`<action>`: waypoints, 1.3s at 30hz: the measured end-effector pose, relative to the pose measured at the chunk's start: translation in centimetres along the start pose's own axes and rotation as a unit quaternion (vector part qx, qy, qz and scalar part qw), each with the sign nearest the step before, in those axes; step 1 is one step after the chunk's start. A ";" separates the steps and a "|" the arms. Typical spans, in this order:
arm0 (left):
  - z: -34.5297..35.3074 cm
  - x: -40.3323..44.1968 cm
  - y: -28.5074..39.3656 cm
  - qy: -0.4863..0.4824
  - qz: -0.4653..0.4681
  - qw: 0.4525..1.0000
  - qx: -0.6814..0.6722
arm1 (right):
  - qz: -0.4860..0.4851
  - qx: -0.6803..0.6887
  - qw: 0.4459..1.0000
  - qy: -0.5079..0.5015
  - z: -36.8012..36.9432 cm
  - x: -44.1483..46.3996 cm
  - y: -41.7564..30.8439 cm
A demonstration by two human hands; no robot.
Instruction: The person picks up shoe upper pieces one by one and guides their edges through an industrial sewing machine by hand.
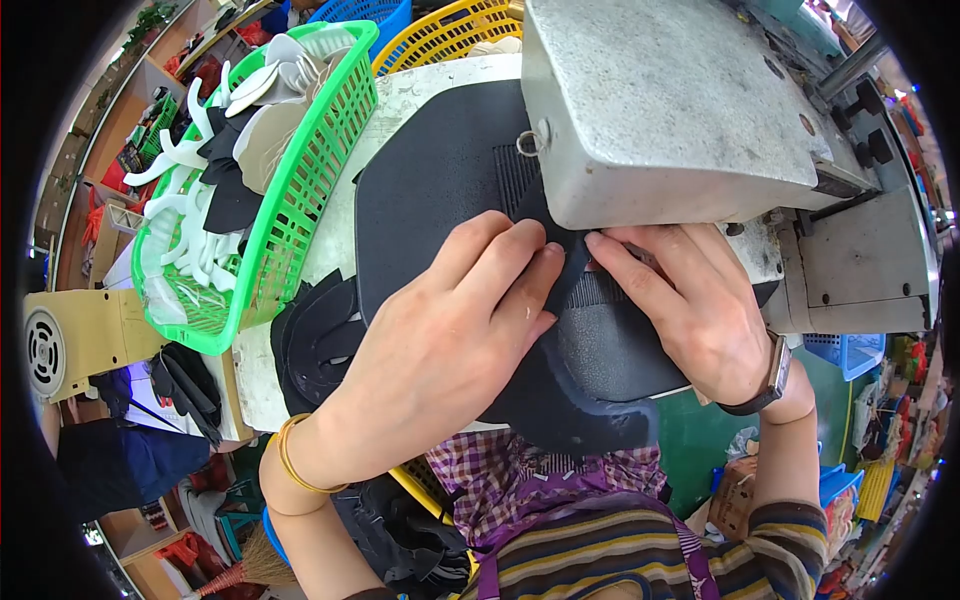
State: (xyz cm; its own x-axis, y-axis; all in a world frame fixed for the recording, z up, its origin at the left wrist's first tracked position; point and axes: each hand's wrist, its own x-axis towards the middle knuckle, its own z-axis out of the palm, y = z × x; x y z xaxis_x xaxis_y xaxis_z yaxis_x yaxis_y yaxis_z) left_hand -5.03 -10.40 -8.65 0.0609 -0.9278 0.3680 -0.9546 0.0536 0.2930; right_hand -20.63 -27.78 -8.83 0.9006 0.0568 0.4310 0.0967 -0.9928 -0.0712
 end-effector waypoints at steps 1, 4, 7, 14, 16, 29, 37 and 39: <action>0.0 0.0 0.0 -0.001 0.000 1.000 0.000 | 0.002 -0.001 1.000 -0.001 0.0 0.0 0.0; 0.0 0.0 0.1 -0.002 0.000 1.000 0.004 | 0.009 -0.003 1.000 -0.006 0.0 0.0 -0.1; 0.0 0.1 0.3 -0.006 0.001 1.000 0.012 | 0.021 -0.001 1.000 -0.009 -0.1 0.0 -0.2; 0.2 0.1 1.0 -0.014 0.001 0.999 0.043 | 0.020 0.076 0.997 -0.012 -0.9 -0.4 0.7; 0.5 0.2 1.1 -0.005 -0.003 0.999 0.043 | 0.021 0.102 0.994 -0.016 -1.7 -0.8 1.0; 1.4 1.2 -0.6 0.034 -0.006 0.998 0.052 | 0.068 -0.012 0.997 -0.028 -2.9 -3.7 0.5; 0.8 2.5 -2.9 0.017 0.032 0.999 0.034 | 0.044 0.031 0.998 -0.039 -2.5 -3.7 0.6; 0.6 2.7 -3.6 0.012 0.046 0.998 0.036 | 0.051 0.043 0.997 -0.041 -2.5 -3.6 0.5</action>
State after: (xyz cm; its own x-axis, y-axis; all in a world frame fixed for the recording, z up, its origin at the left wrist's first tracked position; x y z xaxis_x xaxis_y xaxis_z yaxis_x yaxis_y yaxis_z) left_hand -1.61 -13.36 -9.23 -0.0220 -0.9114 0.4109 -0.9750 0.1105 0.1930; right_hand -24.87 -28.70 -8.17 0.9389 -0.0311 0.3428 0.0362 -0.9815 -0.1881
